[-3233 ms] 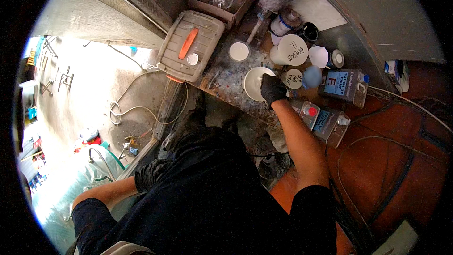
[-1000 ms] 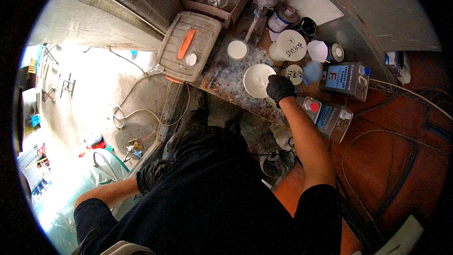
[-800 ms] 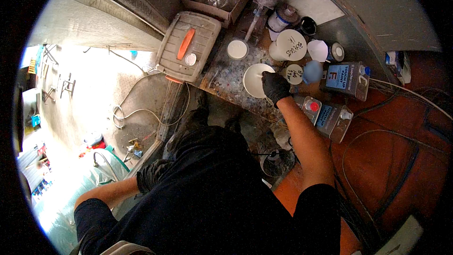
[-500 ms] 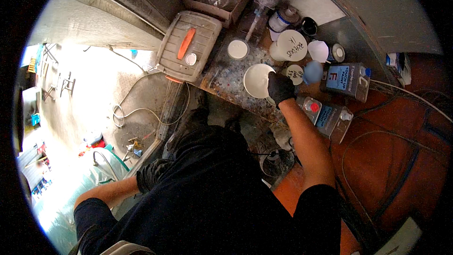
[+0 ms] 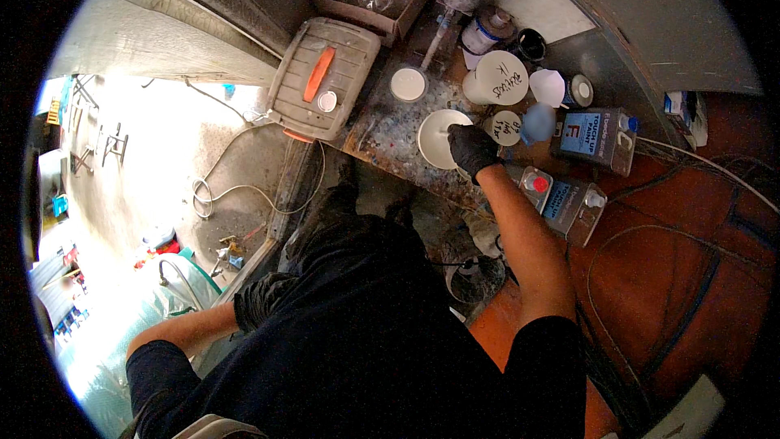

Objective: The person pours liquid from a labeled container into a white cup and stirs the contents with a stick. They repeat this process with another container, continuing to mix the substances in the cup.

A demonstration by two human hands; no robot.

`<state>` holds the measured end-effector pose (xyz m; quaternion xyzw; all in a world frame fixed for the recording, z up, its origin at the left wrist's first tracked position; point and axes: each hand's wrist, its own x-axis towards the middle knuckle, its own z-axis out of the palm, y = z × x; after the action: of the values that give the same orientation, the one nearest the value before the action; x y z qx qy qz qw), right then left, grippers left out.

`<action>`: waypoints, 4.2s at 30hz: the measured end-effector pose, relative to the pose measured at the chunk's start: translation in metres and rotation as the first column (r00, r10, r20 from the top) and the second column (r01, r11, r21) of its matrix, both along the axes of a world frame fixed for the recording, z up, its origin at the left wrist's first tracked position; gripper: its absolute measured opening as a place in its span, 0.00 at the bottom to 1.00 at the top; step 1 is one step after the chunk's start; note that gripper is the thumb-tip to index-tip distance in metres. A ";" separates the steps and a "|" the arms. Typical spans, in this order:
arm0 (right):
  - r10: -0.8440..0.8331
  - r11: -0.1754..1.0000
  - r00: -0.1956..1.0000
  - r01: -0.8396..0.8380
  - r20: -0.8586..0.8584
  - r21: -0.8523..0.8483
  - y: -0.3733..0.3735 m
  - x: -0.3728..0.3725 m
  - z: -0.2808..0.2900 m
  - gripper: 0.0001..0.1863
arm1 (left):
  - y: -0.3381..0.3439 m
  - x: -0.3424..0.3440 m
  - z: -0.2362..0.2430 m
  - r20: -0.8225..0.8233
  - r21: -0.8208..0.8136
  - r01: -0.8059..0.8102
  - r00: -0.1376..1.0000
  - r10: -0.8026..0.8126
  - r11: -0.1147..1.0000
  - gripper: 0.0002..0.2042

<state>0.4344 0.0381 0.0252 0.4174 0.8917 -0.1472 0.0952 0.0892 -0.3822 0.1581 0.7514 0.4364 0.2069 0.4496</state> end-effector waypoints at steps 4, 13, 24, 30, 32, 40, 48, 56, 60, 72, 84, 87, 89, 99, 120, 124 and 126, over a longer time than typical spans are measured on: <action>0.014 0.998 0.986 -0.005 0.167 -0.055 0.005 0.014 -0.005 0.08 | 0.004 0.000 0.006 -0.010 -0.090 -0.058 0.998 0.057 0.994 0.25; 0.102 0.990 0.993 -0.096 0.059 -0.105 0.002 0.008 -0.005 0.09 | 0.009 0.004 0.000 0.089 -0.083 -0.034 0.995 0.041 0.996 0.23; 0.035 0.998 0.998 -0.032 0.061 -0.049 0.004 0.014 -0.018 0.07 | 0.015 0.001 0.011 -0.027 -0.008 0.014 1.000 -0.014 1.000 0.24; -0.110 0.991 0.990 0.103 0.087 0.083 0.003 0.006 -0.012 0.09 | 0.000 0.000 -0.006 0.014 -0.122 -0.034 0.999 0.036 0.992 0.23; -0.095 0.995 0.995 0.095 -0.010 0.020 -0.002 -0.008 -0.006 0.09 | -0.007 0.000 -0.010 0.003 -0.161 -0.063 0.998 0.064 0.985 0.23; -0.045 0.997 0.986 0.036 0.163 0.061 0.005 0.009 -0.014 0.11 | 0.001 0.001 -0.002 -0.013 -0.127 -0.065 0.998 0.064 0.990 0.24; 0.042 0.994 0.974 -0.019 0.222 -0.106 -0.002 0.000 0.005 0.10 | 0.005 -0.001 0.003 0.014 0.005 -0.006 1.000 0.006 1.000 0.24; -0.005 0.998 0.997 0.009 0.074 -0.059 -0.005 -0.006 -0.003 0.08 | 0.013 0.002 0.006 0.080 -0.075 -0.015 0.997 0.021 0.997 0.22; -0.003 0.999 0.988 0.008 0.155 -0.033 -0.001 0.004 -0.001 0.08 | 0.000 0.001 -0.006 0.034 0.000 -0.005 0.999 0.005 1.000 0.22; -0.060 0.998 0.987 0.060 0.151 0.000 0.000 0.001 -0.001 0.09 | 0.012 0.002 0.014 0.034 -0.056 -0.032 0.999 0.034 0.998 0.27; -0.049 0.993 0.998 0.043 0.048 0.114 0.001 0.010 0.001 0.09 | -0.004 -0.001 -0.002 0.007 0.020 0.056 0.998 -0.056 0.998 0.24; -0.083 0.996 0.992 0.078 0.096 0.047 -0.005 0.027 -0.003 0.10 | 0.000 -0.001 0.001 0.011 0.042 0.039 0.999 -0.040 0.998 0.24; -0.043 0.997 0.995 0.049 0.094 -0.056 -0.012 0.032 -0.009 0.10 | 0.006 0.000 0.007 0.011 0.055 0.026 1.000 -0.027 0.998 0.24; -0.178 0.980 0.982 0.183 -0.068 0.079 -0.001 0.018 0.024 0.10 | 0.001 0.002 -0.001 0.046 0.016 0.001 0.999 -0.001 1.000 0.23; -0.120 0.990 0.992 0.117 -0.036 -0.076 -0.012 0.008 0.016 0.13 | 0.000 0.000 0.006 0.023 -0.168 -0.053 0.998 0.058 0.984 0.22; -0.269 0.958 0.963 0.268 -0.003 0.102 -0.006 0.011 0.037 0.12 | 0.013 0.003 0.015 0.058 -0.306 -0.037 0.997 0.057 0.951 0.23; -0.206 0.978 0.972 0.202 0.112 0.046 -0.012 0.025 0.018 0.11 | 0.012 0.002 0.014 0.068 -0.211 -0.045 0.996 0.061 0.976 0.23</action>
<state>0.4597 0.0264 0.0433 0.5164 0.8393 -0.1164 0.1240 0.0911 -0.3701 0.1718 0.6798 0.4586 0.1993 0.5364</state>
